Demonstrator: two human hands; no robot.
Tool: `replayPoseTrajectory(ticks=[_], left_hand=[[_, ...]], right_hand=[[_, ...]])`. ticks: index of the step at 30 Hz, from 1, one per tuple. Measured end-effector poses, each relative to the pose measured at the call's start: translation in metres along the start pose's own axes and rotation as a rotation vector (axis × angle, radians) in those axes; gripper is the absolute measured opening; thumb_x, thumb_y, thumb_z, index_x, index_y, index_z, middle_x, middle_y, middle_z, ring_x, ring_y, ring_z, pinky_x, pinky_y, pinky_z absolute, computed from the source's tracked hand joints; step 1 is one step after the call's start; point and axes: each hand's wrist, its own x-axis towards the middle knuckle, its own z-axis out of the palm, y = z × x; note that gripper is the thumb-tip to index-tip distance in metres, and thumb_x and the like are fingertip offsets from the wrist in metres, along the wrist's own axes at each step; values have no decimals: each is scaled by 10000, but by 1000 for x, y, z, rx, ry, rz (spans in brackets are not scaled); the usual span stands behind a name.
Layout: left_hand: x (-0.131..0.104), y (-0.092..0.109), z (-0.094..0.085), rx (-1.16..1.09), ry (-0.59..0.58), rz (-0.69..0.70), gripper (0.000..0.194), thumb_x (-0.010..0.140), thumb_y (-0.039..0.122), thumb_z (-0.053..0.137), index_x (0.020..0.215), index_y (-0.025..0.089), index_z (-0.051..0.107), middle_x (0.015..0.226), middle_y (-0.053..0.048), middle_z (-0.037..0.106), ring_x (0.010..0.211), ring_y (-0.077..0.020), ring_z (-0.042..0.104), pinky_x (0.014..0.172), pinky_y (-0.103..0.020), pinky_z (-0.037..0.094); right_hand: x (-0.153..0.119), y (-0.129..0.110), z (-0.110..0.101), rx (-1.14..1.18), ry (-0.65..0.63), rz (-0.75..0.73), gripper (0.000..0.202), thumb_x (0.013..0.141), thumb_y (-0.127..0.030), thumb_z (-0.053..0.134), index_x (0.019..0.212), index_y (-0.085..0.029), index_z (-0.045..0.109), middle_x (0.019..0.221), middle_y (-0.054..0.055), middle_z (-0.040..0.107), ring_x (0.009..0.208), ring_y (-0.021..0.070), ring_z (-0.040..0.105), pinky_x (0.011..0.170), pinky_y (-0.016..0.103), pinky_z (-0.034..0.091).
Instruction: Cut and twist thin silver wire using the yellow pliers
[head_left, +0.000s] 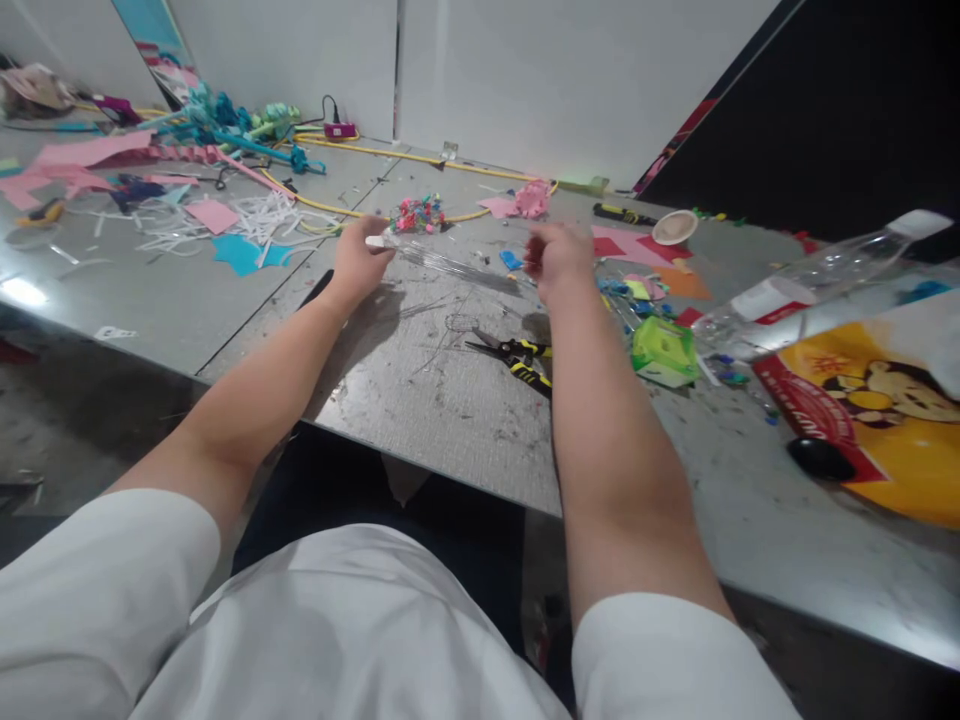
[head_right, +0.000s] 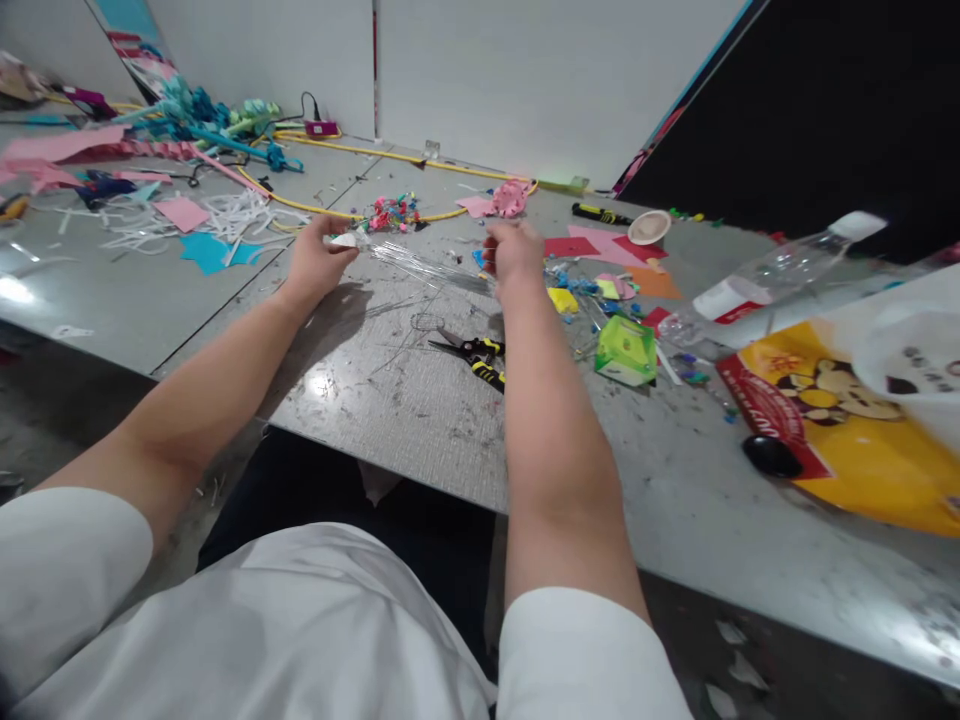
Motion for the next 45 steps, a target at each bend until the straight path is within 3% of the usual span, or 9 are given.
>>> replayPoseTrajectory(ticks=[3, 7, 10, 15, 26, 32, 35, 40, 45], left_hand=[[-8, 19, 2, -165, 35, 39, 574, 897, 129, 1008, 1426, 251, 823, 1329, -100, 939, 1421, -341, 870, 1165, -452, 748], [-25, 41, 11, -306, -166, 130, 413, 969, 61, 975, 1332, 221, 860, 1206, -64, 963, 1163, -247, 919, 1166, -466, 752], [-39, 48, 15, -304, -299, 167, 260, 989, 55, 976, 1174, 209, 875, 1104, -56, 954, 1064, -242, 920, 1142, -482, 763], [-53, 50, 16, -200, -395, 154, 273, 957, 193, 1076, 1163, 272, 915, 1102, -69, 967, 1064, -298, 870, 1109, -533, 779], [-40, 27, 25, -268, -352, 11, 294, 871, 96, 1076, 1042, 195, 858, 973, -82, 913, 937, -236, 847, 976, -425, 743], [-38, 27, 21, -274, -362, -36, 306, 864, 123, 1081, 1023, 192, 828, 931, -71, 899, 885, -218, 849, 935, -410, 756], [-41, 31, 19, -289, -375, -60, 295, 882, 123, 1081, 998, 191, 818, 919, -67, 895, 895, -221, 871, 959, -419, 769], [-53, 44, 17, -377, -465, -70, 271, 880, 177, 1107, 1001, 171, 865, 949, -77, 912, 937, -244, 910, 1010, -448, 788], [-65, 50, 19, -413, -664, -78, 336, 853, 273, 1174, 1019, 167, 901, 949, -83, 921, 956, -255, 920, 1008, -455, 795]], right_hand=[[-34, -13, 5, -204, -262, -40, 145, 1201, -54, 727, 1213, -116, 857, 1221, 157, 926, 890, 159, 732, 855, 333, 532], [-87, -20, 9, -722, -797, -415, 152, 1068, -124, 963, 1187, -218, 957, 1236, 128, 935, 1163, 310, 816, 1011, 374, 578], [-114, -20, 14, -939, -814, -573, 161, 1146, -109, 846, 1204, -187, 974, 1355, 223, 916, 1392, 403, 772, 1102, 443, 558], [-127, -22, 16, -1020, -876, -658, 288, 1199, -111, 682, 1077, -178, 934, 1282, 241, 906, 1263, 388, 759, 1016, 467, 522], [-183, -59, 20, -1117, -988, -685, 399, 1184, -20, 574, 1375, -88, 918, 1405, 311, 896, 1170, 406, 879, 979, 454, 609], [-222, -62, 30, -977, -1053, -729, 401, 1182, -100, 585, 1298, -256, 935, 1264, 168, 980, 1093, 385, 922, 873, 444, 623], [-209, -48, 29, -735, -1008, -730, 234, 1182, -240, 648, 1212, -309, 870, 1228, 113, 977, 1080, 373, 894, 873, 435, 617], [-154, -6, 27, -27, -520, -396, 185, 1246, -420, 618, 1170, -289, 725, 920, 51, 798, 797, 271, 752, 795, 394, 607], [-123, 26, 39, 79, -387, -193, 316, 1123, -583, 860, 1081, -318, 692, 875, 25, 801, 766, 265, 797, 746, 382, 661]])
